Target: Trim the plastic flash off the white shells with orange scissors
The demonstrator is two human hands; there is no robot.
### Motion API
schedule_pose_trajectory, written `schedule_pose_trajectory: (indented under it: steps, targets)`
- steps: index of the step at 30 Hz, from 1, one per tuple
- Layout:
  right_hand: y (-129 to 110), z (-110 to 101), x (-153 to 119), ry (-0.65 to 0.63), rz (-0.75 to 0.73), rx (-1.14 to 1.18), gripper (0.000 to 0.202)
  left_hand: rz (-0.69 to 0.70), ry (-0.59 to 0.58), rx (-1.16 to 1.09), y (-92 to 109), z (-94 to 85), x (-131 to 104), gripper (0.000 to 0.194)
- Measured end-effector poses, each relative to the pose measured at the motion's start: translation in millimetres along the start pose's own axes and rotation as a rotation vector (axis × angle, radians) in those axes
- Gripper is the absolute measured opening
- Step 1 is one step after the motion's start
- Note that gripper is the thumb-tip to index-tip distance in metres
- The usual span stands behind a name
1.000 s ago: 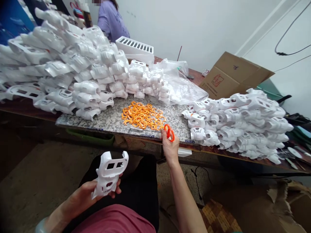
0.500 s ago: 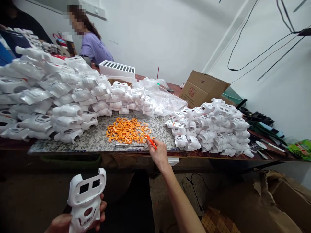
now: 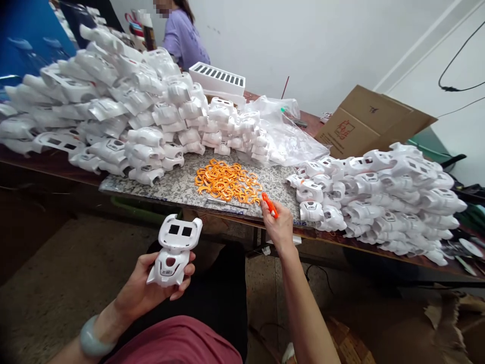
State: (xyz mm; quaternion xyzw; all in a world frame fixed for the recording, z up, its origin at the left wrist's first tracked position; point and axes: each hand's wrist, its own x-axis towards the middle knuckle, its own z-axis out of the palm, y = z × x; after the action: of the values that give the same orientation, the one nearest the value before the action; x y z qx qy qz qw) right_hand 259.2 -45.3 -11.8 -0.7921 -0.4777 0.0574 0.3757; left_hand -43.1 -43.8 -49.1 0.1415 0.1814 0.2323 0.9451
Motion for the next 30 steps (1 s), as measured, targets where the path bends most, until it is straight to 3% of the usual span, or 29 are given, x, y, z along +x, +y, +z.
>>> schedule_pose_trajectory:
  steps: [8,18,30]
  targets:
    - [11,0,30,-0.112,-0.041,-0.161,0.039,0.008,0.085,-0.036,-3,-3.8,-2,0.064]
    - [22,9,41,-0.275,-0.129,-0.238,0.035,0.023,0.144,-0.008,-2,-6.3,0,0.061]
    - [24,2,44,-0.274,-0.056,0.056,0.035,0.018,0.130,-0.004,-3,-11.8,0,0.060]
